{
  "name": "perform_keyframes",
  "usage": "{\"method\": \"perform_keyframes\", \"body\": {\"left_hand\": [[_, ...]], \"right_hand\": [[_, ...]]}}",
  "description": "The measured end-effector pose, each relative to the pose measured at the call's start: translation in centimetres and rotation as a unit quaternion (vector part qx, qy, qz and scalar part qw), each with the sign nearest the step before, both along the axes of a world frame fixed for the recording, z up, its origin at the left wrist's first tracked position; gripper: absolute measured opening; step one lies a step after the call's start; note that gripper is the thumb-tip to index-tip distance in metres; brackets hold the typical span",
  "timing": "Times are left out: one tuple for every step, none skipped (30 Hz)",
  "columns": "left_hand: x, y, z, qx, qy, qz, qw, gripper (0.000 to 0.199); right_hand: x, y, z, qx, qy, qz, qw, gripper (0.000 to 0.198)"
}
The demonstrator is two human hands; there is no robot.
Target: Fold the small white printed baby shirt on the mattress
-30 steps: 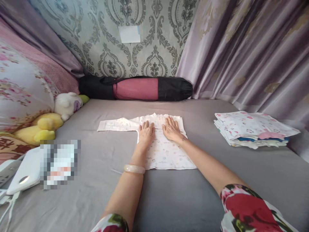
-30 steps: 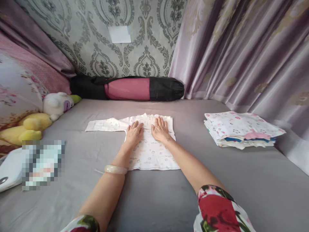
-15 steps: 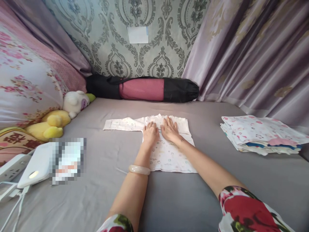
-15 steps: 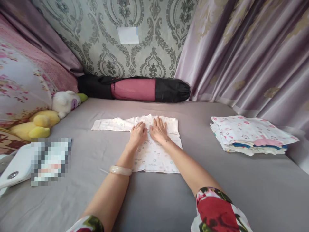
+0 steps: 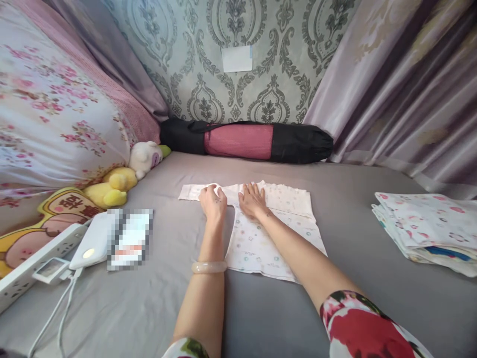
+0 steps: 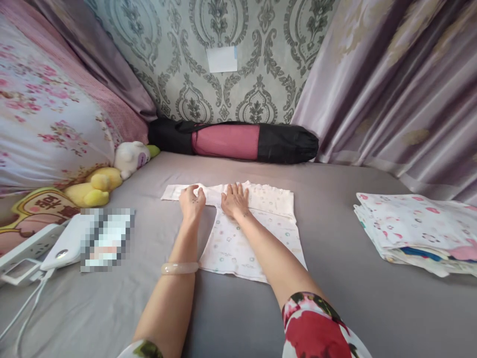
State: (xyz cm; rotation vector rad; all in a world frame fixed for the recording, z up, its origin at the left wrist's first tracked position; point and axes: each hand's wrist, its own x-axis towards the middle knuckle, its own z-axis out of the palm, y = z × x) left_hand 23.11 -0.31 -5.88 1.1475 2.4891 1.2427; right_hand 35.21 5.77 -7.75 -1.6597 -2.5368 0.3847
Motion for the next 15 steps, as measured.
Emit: {"method": "perform_keyframes", "body": {"left_hand": [[-0.5,-0.3,0.2,-0.009,0.005,0.032,0.999,0.035],[-0.9,-0.6,0.3,-0.017,0.008,0.063,0.998,0.035],[-1.3,-0.8,0.4,-0.022,0.009,0.095,0.995,0.035],[-1.7,-1.0,0.4,-0.026,0.009,0.126,0.992,0.035],[-2.0,-1.1,0.4,-0.030,0.007,0.154,0.988,0.035],[-2.3,-1.2,0.3,-0.035,0.007,0.177,0.984,0.036],[-2.6,-1.3,0.2,-0.041,0.007,0.196,0.980,0.036],[-2.8,-1.3,0.0,-0.048,0.008,0.211,0.976,0.036],[-3.1,-1.3,-0.2,-0.056,0.009,0.224,0.973,0.036],[-3.3,-1.3,-0.4,-0.062,0.011,0.236,0.970,0.036],[-3.5,-1.3,-0.7,-0.068,0.015,0.248,0.966,0.037],[-3.6,-1.3,-0.9,-0.074,0.019,0.259,0.963,0.037],[-3.7,-1.3,-1.1,-0.078,0.025,0.265,0.961,0.038],[-3.8,-1.3,-1.4,-0.084,0.031,0.267,0.959,0.039],[-3.9,-1.3,-1.6,-0.090,0.036,0.265,0.960,0.040]], "right_hand": [[-0.2,-0.1,0.0,0.006,-0.001,-0.006,1.000,0.058],[-0.4,-0.2,0.0,0.016,-0.001,-0.012,1.000,0.057],[-0.5,-0.3,0.0,0.027,-0.002,-0.016,1.000,0.056],[-0.6,-0.4,-0.1,0.038,-0.002,-0.018,0.999,0.055],[-0.6,-0.5,-0.1,0.047,-0.002,-0.019,0.999,0.054],[-0.6,-0.6,-0.1,0.053,-0.003,-0.020,0.998,0.053],[-0.6,-0.6,-0.2,0.055,-0.004,-0.019,0.998,0.053],[-0.6,-0.6,-0.2,0.056,-0.005,-0.019,0.998,0.053],[-0.5,-0.5,-0.3,0.056,-0.006,-0.018,0.998,0.053],[-0.5,-0.5,-0.4,0.057,-0.008,-0.016,0.998,0.053],[-0.5,-0.5,-0.4,0.059,-0.009,-0.016,0.998,0.054],[-0.5,-0.4,-0.5,0.063,-0.010,-0.015,0.998,0.054],[-0.5,-0.4,-0.5,0.067,-0.009,-0.015,0.998,0.054],[-0.5,-0.4,-0.6,0.070,-0.008,-0.014,0.997,0.053],[-0.5,-0.4,-0.6,0.072,-0.007,-0.013,0.997,0.053]]}}
